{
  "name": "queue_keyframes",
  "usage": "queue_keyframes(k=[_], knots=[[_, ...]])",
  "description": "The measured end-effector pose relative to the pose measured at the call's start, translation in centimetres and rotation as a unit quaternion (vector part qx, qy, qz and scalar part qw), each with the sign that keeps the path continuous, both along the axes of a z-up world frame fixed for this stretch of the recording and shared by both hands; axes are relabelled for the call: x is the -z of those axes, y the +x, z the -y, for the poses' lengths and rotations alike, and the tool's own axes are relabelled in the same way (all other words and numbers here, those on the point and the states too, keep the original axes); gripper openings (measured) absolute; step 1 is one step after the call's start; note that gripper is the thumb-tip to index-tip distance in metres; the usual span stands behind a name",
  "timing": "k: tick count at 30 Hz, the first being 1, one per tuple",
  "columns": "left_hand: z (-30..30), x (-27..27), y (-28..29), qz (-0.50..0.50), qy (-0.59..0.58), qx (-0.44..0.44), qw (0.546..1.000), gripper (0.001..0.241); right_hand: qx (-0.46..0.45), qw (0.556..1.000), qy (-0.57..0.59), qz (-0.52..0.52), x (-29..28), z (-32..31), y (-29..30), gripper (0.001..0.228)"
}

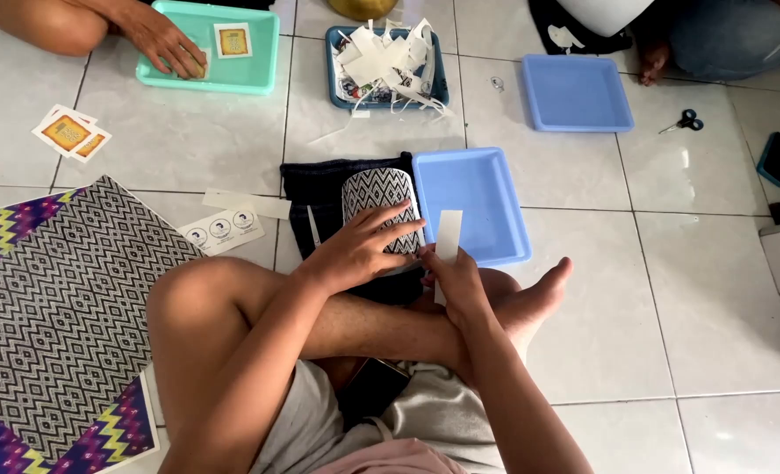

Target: The person sits on the floor and applies a patterned decorative sticker to a white mug. They smooth the sticker around the curved surface, peel off the backing, and press the edges to adhere it. Other people nearby handle similar items and materials.

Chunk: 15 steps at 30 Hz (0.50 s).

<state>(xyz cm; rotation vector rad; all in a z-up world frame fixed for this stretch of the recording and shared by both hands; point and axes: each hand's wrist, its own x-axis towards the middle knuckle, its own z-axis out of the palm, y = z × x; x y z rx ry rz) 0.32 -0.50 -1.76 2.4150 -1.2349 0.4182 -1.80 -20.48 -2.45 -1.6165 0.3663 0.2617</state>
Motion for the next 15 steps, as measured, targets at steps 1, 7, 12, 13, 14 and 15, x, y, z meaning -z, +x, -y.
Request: queue_keyframes(k=[1,7,12,13,14,15], knots=[[0.0,-0.3,-0.1,-0.001,0.000,0.000,1.000,0.029,0.000,1.000,0.000,-0.001,0.0,0.0,0.0,0.034],[-0.1,0.2,-0.1,0.041,-0.018,0.011,0.999,0.017,-0.003,1.000,0.000,0.015,-0.2,-0.1,-0.5,0.046],[-0.4,0.5,0.4,0.048,-0.035,-0.003,0.998,0.033,-0.010,1.000,-0.001,0.018,0.0,0.0,-0.4,0.045],[-0.4,0.4,0.3,0.049,-0.034,-0.003,0.998,0.033,-0.010,1.000,-0.001,0.018,0.0,0.0,-0.3,0.045],[-0.4,0.2,0.3,0.045,-0.029,-0.005,0.999,0.035,-0.012,1.000,0.001,0.017,-0.1,0.0,-0.2,0.044],[-0.4,0.2,0.1,0.040,-0.025,-0.008,0.999,0.037,-0.014,1.000,0.002,0.014,0.0,0.0,-0.2,0.044]])
